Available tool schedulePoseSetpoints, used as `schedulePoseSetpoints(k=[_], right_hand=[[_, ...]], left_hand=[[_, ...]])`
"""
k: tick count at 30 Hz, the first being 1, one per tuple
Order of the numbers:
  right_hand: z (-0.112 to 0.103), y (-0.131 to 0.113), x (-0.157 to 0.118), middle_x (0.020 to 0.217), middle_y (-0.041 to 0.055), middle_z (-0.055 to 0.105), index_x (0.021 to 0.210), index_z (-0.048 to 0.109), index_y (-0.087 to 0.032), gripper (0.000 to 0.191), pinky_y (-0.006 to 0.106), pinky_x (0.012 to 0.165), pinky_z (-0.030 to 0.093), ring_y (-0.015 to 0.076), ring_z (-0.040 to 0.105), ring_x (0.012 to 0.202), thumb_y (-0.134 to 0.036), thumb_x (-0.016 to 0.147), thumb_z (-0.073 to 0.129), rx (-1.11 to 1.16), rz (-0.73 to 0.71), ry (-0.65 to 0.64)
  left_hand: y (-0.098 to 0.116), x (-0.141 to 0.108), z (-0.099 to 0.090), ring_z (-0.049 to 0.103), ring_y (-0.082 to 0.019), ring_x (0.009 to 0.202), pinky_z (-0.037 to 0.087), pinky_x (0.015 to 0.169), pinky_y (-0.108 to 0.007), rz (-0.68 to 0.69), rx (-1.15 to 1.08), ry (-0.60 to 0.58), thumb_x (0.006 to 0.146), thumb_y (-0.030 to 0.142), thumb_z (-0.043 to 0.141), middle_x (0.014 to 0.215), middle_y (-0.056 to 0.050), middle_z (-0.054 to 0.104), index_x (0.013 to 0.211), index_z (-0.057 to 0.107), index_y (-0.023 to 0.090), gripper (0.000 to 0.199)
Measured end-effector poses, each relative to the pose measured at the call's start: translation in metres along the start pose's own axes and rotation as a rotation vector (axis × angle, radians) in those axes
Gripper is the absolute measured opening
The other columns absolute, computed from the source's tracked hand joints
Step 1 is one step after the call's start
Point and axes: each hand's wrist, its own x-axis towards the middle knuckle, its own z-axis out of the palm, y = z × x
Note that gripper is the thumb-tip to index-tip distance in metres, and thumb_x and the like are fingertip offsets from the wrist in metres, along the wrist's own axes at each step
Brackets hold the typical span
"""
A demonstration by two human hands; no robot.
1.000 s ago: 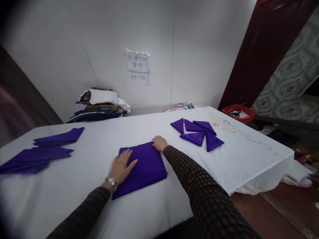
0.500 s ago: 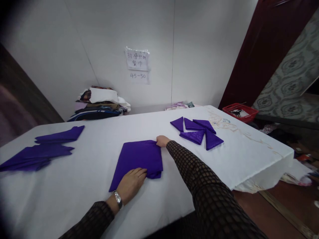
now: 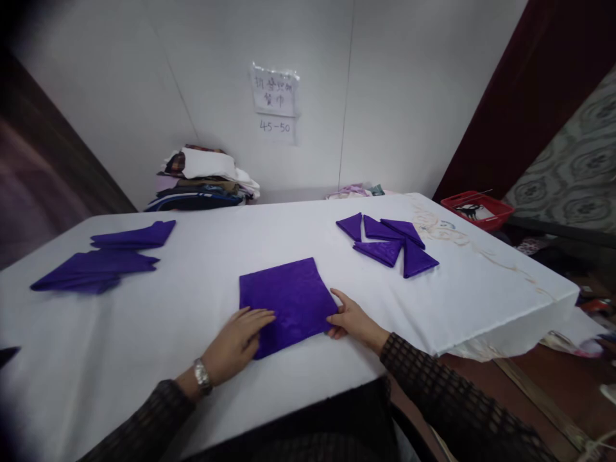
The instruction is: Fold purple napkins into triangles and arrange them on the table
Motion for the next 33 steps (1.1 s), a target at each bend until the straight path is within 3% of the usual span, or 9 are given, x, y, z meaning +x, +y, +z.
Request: schedulePoseSetpoints(k=[3,7,10,13,22,25,27,30,33], right_hand=[[0.002,0.007,-0.018,0.057,-0.0071,0.058,0.143,0.014,-0.023,0.087,0.020,0.042,0.044,0.0132,0.061,0.048,-0.024,0.072,0.064,-0.028,-0.049,0.016],[0.004,0.016,-0.033,0.062,-0.0045,0.061,0.137,0.033,-0.023,0.074,0.020,0.041,0.040,0.0126,0.059,0.051,-0.032,0.071,0.065,-0.089,-0.108,0.005],[0.007,0.019,-0.041,0.059,-0.0021,0.061,0.110,0.058,-0.020,0.042,0.022,0.043,0.038,0.0128,0.057,0.050,-0.035,0.072,0.064,-0.183,-0.101,-0.014],[0.010,0.016,-0.047,0.057,-0.0021,0.059,0.095,0.063,-0.022,0.027,0.023,0.044,0.038,0.0133,0.055,0.050,-0.036,0.072,0.064,-0.270,-0.123,-0.033],[-0.012,0.015,-0.052,0.066,0.0003,0.060,0.113,0.056,-0.018,0.039,0.023,0.046,0.039,0.0140,0.057,0.057,-0.043,0.082,0.054,-0.397,-0.136,-0.089],[-0.024,0.019,-0.057,0.081,0.0035,0.063,0.118,0.055,-0.020,0.036,0.029,0.061,0.049,0.0163,0.059,0.070,-0.033,0.085,0.048,-0.540,-0.304,0.001],[-0.029,0.022,-0.061,0.106,0.0073,0.061,0.124,0.052,-0.023,0.043,0.035,0.079,0.050,0.0196,0.059,0.091,-0.023,0.082,0.048,-0.679,-0.443,0.029],[-0.030,0.023,-0.061,0.139,0.0067,0.041,0.136,0.041,-0.028,0.061,0.043,0.100,0.038,0.0233,0.042,0.123,-0.014,0.077,0.048,-0.887,-0.595,0.002],[-0.027,0.020,-0.051,0.146,0.0076,0.031,0.142,0.029,-0.027,0.067,0.047,0.106,0.030,0.0247,0.031,0.131,-0.020,0.079,0.051,-0.970,-0.696,0.004]], left_hand=[[0.049,0.001,0.014,0.048,-0.023,0.119,0.029,0.105,-0.047,0.058,-0.078,-0.069,0.081,0.031,0.053,0.131,-0.005,0.053,0.126,0.049,0.024,0.046],[0.074,0.001,0.033,0.044,-0.026,0.119,0.034,0.099,-0.045,-0.007,-0.036,-0.064,0.081,0.038,0.056,0.133,-0.007,0.050,0.131,0.042,0.021,0.055],[0.076,-0.002,0.037,0.047,-0.024,0.112,0.036,0.094,-0.042,-0.029,-0.009,-0.032,0.084,0.036,0.053,0.124,-0.007,0.056,0.126,0.046,0.020,0.046],[0.078,-0.004,0.035,0.049,-0.023,0.105,0.038,0.089,-0.040,-0.022,0.004,-0.019,0.085,0.032,0.051,0.115,-0.007,0.059,0.119,0.052,0.021,0.036],[0.078,-0.001,0.037,0.049,-0.021,0.100,0.039,0.083,-0.038,-0.030,0.067,-0.045,0.088,0.019,0.042,0.108,-0.005,0.060,0.105,0.060,0.022,0.024],[0.077,0.000,0.037,0.049,-0.021,0.099,0.039,0.082,-0.038,-0.045,0.054,-0.038,0.089,0.021,0.042,0.107,-0.004,0.061,0.102,0.061,0.022,0.023],[0.075,0.002,0.036,0.050,-0.021,0.098,0.039,0.081,-0.037,-0.065,0.026,-0.018,0.089,0.021,0.042,0.105,-0.004,0.062,0.098,0.062,0.021,0.022],[0.070,0.007,0.034,0.052,-0.019,0.091,0.038,0.080,-0.035,-0.107,-0.076,0.031,0.090,0.024,0.041,0.097,-0.005,0.064,0.092,0.062,0.020,0.022],[0.060,0.014,0.031,0.053,-0.016,0.079,0.038,0.073,-0.030,-0.168,-0.250,0.039,0.088,0.026,0.042,0.081,-0.003,0.062,0.078,0.060,0.019,0.022]])
